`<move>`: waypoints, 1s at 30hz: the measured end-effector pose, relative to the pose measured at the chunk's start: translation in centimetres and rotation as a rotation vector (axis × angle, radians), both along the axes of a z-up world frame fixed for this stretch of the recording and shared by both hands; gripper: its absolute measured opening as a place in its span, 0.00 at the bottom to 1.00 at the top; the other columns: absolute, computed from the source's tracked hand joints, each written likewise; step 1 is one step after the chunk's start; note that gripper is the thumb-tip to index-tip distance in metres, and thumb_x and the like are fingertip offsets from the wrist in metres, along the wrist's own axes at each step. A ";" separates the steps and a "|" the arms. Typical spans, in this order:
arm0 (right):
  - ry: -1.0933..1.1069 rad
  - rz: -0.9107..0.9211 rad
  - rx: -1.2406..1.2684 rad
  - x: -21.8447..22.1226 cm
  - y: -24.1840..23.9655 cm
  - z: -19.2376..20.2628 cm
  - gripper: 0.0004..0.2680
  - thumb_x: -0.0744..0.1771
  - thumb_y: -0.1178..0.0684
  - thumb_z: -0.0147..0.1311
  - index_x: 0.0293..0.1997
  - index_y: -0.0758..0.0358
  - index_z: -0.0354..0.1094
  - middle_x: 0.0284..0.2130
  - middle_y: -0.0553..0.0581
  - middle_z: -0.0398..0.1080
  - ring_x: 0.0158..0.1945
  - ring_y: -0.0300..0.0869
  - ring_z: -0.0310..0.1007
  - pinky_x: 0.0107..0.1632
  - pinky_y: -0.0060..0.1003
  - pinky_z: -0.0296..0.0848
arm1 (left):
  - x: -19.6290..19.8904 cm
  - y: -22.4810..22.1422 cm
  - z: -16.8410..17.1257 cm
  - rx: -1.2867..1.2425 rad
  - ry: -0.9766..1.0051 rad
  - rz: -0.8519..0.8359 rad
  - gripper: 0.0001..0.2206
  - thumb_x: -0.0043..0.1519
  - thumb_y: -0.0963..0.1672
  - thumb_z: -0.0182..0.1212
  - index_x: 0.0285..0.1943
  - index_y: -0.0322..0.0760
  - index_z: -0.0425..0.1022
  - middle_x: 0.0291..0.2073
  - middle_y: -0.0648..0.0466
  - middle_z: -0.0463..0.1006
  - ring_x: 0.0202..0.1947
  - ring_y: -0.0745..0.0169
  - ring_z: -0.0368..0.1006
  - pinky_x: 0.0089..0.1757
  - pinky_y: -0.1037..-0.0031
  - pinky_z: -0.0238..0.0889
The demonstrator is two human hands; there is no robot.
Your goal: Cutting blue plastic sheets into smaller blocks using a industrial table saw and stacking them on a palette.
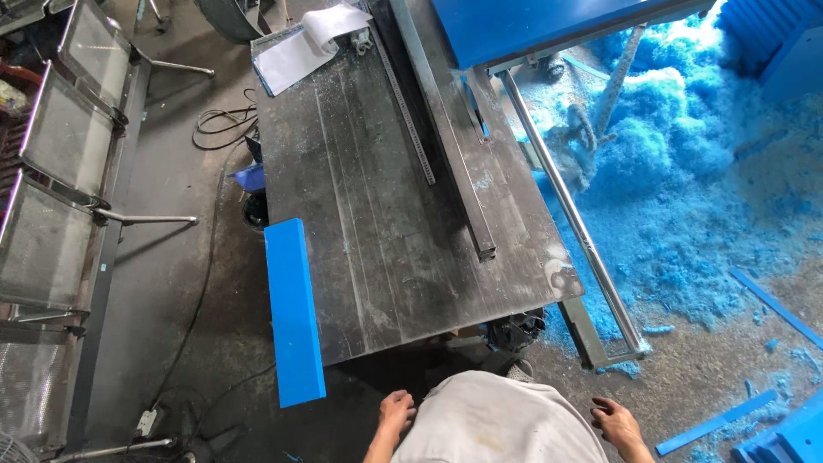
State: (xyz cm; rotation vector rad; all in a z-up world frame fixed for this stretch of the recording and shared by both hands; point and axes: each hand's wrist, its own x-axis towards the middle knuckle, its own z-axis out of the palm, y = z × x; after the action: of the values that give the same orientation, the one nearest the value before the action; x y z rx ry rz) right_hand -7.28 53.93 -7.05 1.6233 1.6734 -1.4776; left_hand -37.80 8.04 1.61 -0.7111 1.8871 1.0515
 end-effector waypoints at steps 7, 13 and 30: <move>-0.005 0.043 0.011 -1.0 -0.7 0.5 0.18 0.66 0.53 0.60 0.65 0.51 0.69 0.49 0.53 0.82 0.42 0.43 0.85 0.36 0.38 0.78 | -0.6 -1.4 -0.5 0.010 -0.040 -0.024 0.21 0.62 0.48 0.62 0.66 0.44 0.74 0.50 0.51 0.84 0.48 0.56 0.82 0.44 0.63 0.73; 0.055 -0.013 0.027 -0.5 -3.0 1.4 0.17 0.66 0.53 0.59 0.65 0.55 0.72 0.46 0.60 0.83 0.41 0.45 0.82 0.35 0.40 0.74 | -2.0 -2.4 -0.8 0.059 -0.007 -0.049 0.22 0.62 0.47 0.61 0.66 0.40 0.74 0.48 0.50 0.84 0.44 0.56 0.81 0.40 0.65 0.72; 0.287 -0.104 0.708 -11.2 -1.4 14.0 0.11 0.71 0.51 0.53 0.57 0.60 0.76 0.44 0.62 0.79 0.47 0.48 0.80 0.50 0.41 0.75 | -18.1 14.5 3.3 0.310 0.705 -0.311 0.20 0.65 0.45 0.59 0.63 0.28 0.74 0.46 0.44 0.83 0.45 0.59 0.79 0.45 0.72 0.70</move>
State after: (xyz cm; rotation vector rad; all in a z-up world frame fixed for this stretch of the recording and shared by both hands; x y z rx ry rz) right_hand -18.50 52.57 6.97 1.9179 2.5127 -1.2793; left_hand -55.93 22.56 4.92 0.1683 2.2319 1.4586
